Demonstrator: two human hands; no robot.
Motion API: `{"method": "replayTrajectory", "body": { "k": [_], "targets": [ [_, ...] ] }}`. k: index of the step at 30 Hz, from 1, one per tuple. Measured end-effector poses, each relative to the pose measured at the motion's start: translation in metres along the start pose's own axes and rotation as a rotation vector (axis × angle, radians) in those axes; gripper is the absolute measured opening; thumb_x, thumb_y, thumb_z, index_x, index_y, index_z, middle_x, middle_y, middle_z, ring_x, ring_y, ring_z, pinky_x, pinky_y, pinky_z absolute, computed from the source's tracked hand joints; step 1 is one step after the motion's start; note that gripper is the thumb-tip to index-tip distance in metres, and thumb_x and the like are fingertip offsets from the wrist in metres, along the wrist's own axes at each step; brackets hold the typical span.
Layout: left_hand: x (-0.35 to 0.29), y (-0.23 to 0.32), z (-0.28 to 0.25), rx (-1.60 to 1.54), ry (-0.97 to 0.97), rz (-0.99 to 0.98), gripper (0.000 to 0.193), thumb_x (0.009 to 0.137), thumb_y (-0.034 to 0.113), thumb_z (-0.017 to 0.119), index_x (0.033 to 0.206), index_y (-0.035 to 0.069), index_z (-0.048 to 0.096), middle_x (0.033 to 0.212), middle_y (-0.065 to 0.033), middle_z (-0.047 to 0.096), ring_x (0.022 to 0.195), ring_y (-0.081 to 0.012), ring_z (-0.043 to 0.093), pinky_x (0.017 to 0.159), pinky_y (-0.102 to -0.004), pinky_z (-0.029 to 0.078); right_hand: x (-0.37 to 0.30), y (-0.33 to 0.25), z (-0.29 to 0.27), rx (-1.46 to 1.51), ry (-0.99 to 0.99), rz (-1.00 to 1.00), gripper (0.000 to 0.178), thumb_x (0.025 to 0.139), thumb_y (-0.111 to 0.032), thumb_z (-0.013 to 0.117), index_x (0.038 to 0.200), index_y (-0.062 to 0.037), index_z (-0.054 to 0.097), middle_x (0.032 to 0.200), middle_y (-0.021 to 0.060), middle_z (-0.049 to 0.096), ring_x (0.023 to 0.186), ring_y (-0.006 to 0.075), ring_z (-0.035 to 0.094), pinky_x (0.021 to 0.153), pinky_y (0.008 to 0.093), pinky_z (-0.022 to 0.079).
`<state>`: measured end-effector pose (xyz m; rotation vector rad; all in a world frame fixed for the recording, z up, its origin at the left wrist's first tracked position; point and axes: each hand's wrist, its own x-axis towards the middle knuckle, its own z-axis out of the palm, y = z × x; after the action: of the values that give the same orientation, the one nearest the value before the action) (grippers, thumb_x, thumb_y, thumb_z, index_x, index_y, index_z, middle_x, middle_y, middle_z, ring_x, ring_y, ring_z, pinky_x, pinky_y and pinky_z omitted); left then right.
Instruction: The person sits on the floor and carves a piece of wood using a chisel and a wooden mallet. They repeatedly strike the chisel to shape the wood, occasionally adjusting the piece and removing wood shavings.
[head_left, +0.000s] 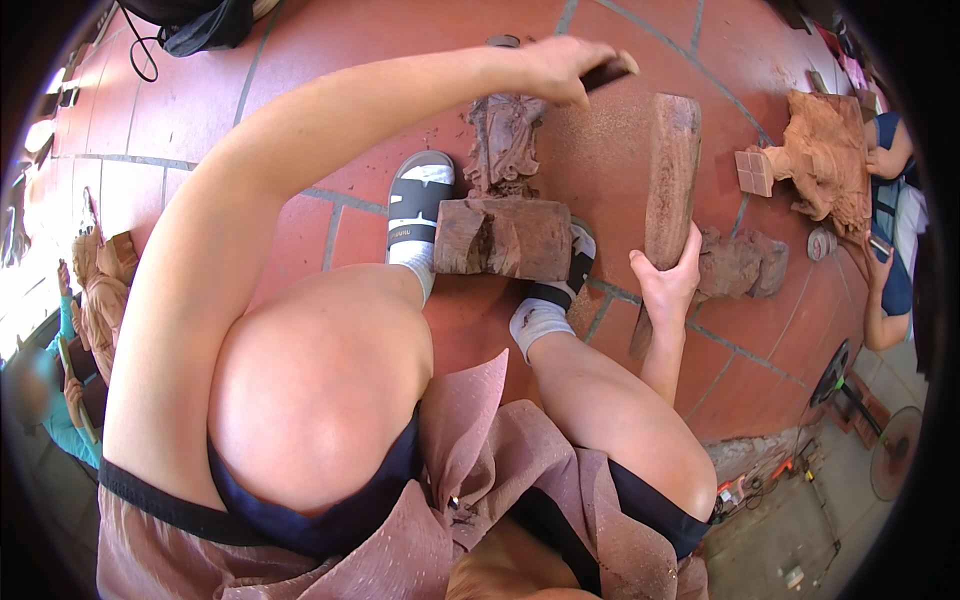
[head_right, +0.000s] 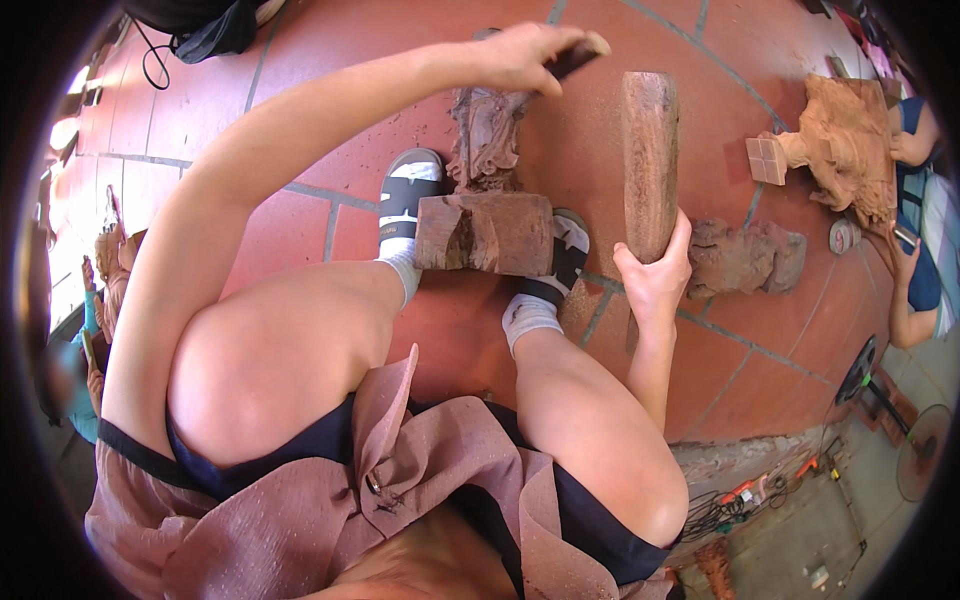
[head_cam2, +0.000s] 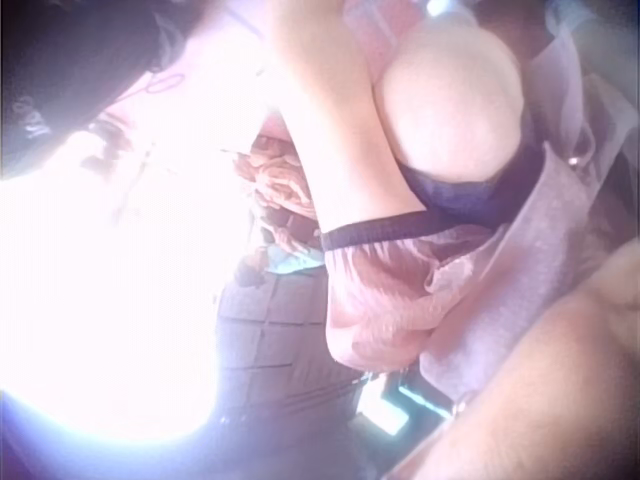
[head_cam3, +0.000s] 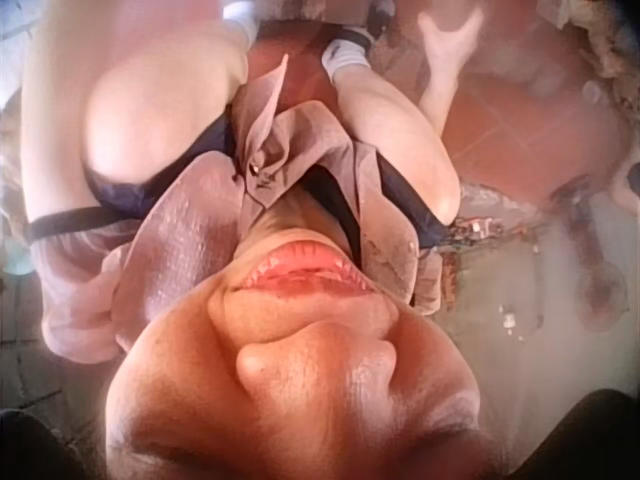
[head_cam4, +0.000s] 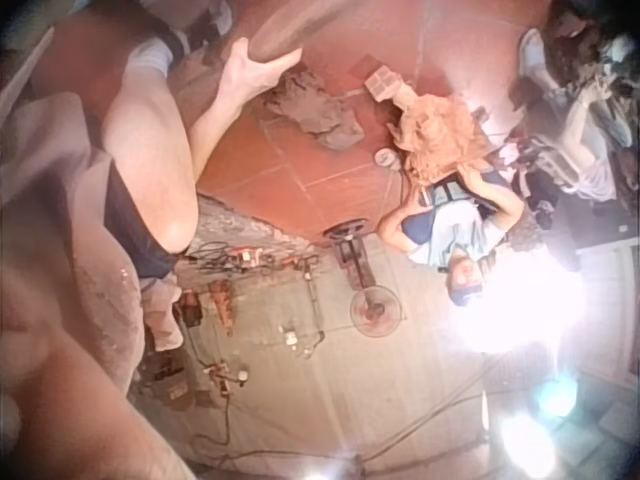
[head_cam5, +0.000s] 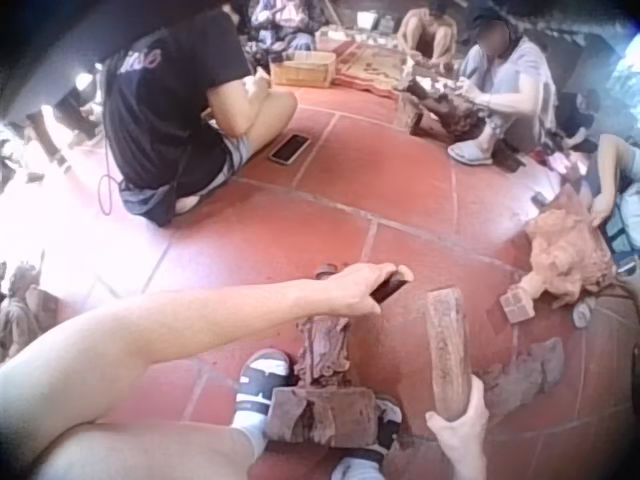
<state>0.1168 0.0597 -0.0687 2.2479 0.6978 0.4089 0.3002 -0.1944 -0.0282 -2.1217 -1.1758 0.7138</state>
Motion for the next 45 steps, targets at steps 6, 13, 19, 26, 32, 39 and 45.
{"method": "replayTrajectory", "body": {
  "k": [6,13,19,26,32,39,45],
  "targets": [
    [0.006,-0.011,-0.010,-0.058,0.004,-0.003,0.061,0.070,0.012,0.075,0.125,0.005,0.051,0.105,-0.0181,0.065,0.101,-0.0312,0.064,0.087,-0.0404,0.051,-0.002,0.024,0.006,0.186,-0.019,0.029,0.070,0.067,-0.004,0.075,0.130,-0.0027,0.044,0.107,0.0083,0.059,0.092,0.0197,0.059,0.084,0.0340,0.049],
    [-0.012,0.019,-0.001,-0.087,-0.154,-0.068,0.067,0.070,0.009,0.074,0.131,0.005,0.048,0.111,-0.0187,0.063,0.105,-0.0329,0.061,0.088,-0.0414,0.049,-0.012,0.014,0.007,0.324,-0.046,0.079,0.066,0.067,0.000,0.075,0.126,-0.0027,0.045,0.098,0.0053,0.056,0.082,0.0129,0.058,0.073,0.0284,0.050],
    [-0.011,0.020,0.000,-0.067,-0.138,-0.026,0.067,0.069,0.009,0.073,0.131,0.004,0.048,0.112,-0.0188,0.063,0.107,-0.0339,0.060,0.090,-0.0417,0.049,-0.010,0.000,-0.005,0.341,-0.021,0.046,0.056,0.068,0.003,0.075,0.116,-0.0027,0.048,0.090,0.0039,0.057,0.078,0.0110,0.057,0.069,0.0267,0.050],
    [-0.009,0.020,0.009,-0.003,-0.108,0.044,0.060,0.070,0.009,0.071,0.127,0.006,0.050,0.102,-0.0174,0.064,0.097,-0.0331,0.063,0.084,-0.0414,0.050,0.000,-0.004,-0.014,0.434,0.046,-0.081,0.048,0.069,0.006,0.073,0.109,-0.0022,0.048,0.086,0.0046,0.059,0.075,0.0110,0.057,0.067,0.0267,0.051],
    [0.000,0.011,0.015,-0.028,-0.115,0.002,0.058,0.070,0.007,0.071,0.124,0.005,0.050,0.092,-0.0148,0.063,0.083,-0.0267,0.065,0.073,-0.0388,0.052,0.010,-0.003,-0.018,0.485,0.046,-0.108,0.043,0.073,0.011,0.068,0.108,-0.0008,0.047,0.088,0.0087,0.060,0.069,0.0141,0.059,0.061,0.0277,0.052],
    [0.006,0.007,0.010,-0.206,-0.231,-0.106,0.056,0.070,0.005,0.072,0.121,0.005,0.052,0.087,-0.0116,0.062,0.077,-0.0202,0.063,0.067,-0.0352,0.052,0.015,0.004,-0.014,0.378,0.039,-0.041,0.050,0.070,0.001,0.074,0.113,-0.0018,0.047,0.086,0.0051,0.060,0.077,0.0115,0.059,0.068,0.0283,0.051],
    [0.001,0.008,0.017,-0.115,-0.146,0.040,0.058,0.070,0.002,0.073,0.123,0.006,0.053,0.095,-0.0139,0.065,0.086,-0.0253,0.064,0.076,-0.0377,0.052,0.016,-0.022,-0.011,-0.165,0.042,-0.094,0.065,0.069,-0.005,0.074,0.126,-0.0039,0.044,0.094,0.0089,0.063,0.084,0.0184,0.062,0.079,0.0340,0.050]
  ]
}}
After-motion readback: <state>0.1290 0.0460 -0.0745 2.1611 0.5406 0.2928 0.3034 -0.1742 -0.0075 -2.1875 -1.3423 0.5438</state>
